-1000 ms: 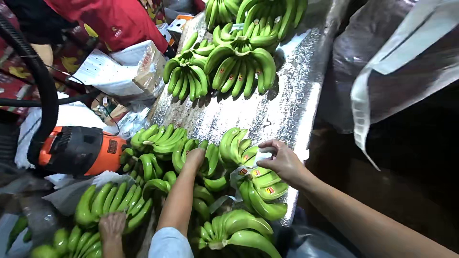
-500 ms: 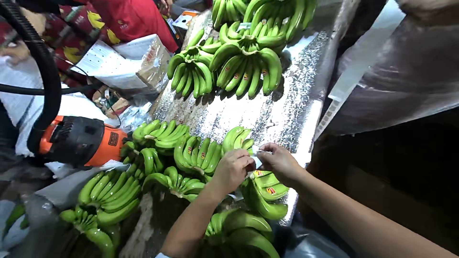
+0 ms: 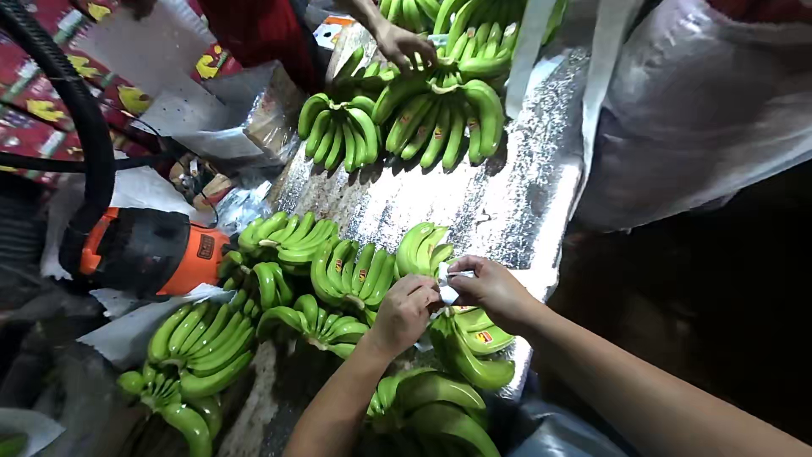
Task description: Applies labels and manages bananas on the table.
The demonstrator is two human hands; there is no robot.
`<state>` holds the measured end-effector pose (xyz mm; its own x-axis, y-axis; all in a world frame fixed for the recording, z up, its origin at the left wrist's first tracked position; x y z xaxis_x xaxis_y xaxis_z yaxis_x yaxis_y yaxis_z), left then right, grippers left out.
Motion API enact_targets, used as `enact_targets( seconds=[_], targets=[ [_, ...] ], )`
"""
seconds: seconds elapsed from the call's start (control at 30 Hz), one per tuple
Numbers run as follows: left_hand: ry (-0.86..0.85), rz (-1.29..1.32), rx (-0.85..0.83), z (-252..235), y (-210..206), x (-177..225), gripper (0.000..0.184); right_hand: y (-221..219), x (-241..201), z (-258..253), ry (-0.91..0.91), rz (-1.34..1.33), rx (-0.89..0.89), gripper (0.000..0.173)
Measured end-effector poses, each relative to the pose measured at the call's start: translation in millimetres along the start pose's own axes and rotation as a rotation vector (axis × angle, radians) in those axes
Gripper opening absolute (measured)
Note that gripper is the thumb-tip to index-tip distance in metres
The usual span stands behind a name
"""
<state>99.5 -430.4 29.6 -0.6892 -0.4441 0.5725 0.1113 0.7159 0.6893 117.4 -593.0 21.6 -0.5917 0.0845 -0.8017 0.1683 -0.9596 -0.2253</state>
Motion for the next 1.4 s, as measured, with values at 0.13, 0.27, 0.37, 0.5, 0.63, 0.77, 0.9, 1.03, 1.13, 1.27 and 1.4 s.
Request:
enact_targets(
  seconds=[0.13,0.27,0.37,0.5,0.63,0.77,0.9,1.03,1.13,1.27,1.4],
  targets=[
    [-0.012,0.071,0.050,4.5,1.1,1.6,0.013,6.3,7.4,-4.5,-0.024,-0.132,0.056,0.015],
    [0.568,0.266,-0.140,-1.7,29.7,-34.0,0.014,28.7,13.0,-9.8,0.061,-0.077,0.225,0.016],
    [0.892,0.007,-0.574,9.5,32.1,-93.7,0.024,33.8,11.6,-9.3,0.096,-0.027,0.256,0.016],
    [0.958,-0.223,-0.860,23.8,3.2,-127.9,0.028,24.5,5.1,-4.8,0.093,0.224,0.164,0.055],
    [1.066,-0.451,-0.814,24.8,-4.5,-125.6,0.048,20.6,3.8,-6.2,0.125,0.345,0.157,0.048],
    [0.894,-0.331,-0.465,1.3,12.8,-92.9,0.034,22.5,7.6,-10.6,0.150,0.176,0.182,0.024],
    [0.454,0.133,-0.116,-12.2,16.4,-32.5,0.016,7.9,5.6,-9.5,0.131,-0.049,0.096,0.019],
    [0.236,-0.029,-0.158,-14.2,17.0,-8.9,0.011,-10.7,-0.9,-9.0,0.092,-0.012,0.035,0.023],
    [0.028,-0.134,-0.057,-7.1,26.6,-7.6,0.009,-17.8,-4.5,-9.7,0.048,-0.035,0.003,0.019],
    [-0.045,0.029,0.015,1.9,36.8,-12.1,0.018,-25.7,-4.3,-14.7,0.007,-0.113,0.003,0.015],
    [0.352,0.220,-0.056,-12.8,86.5,-60.6,0.017,-14.8,-5.2,-22.6,0.100,-0.049,0.123,0.024]
  ],
)
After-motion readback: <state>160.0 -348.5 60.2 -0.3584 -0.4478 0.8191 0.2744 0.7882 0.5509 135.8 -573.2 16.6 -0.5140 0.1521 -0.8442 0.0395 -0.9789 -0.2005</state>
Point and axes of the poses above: each hand's wrist, its own z-axis away from the middle knuckle, its own y-axis out of the back of the hand, x = y × z, the point moved 4 cm from there along -z, towards the middle knuckle, and after that the axes turned 4 degrees about -x, right-handed, at the moved point
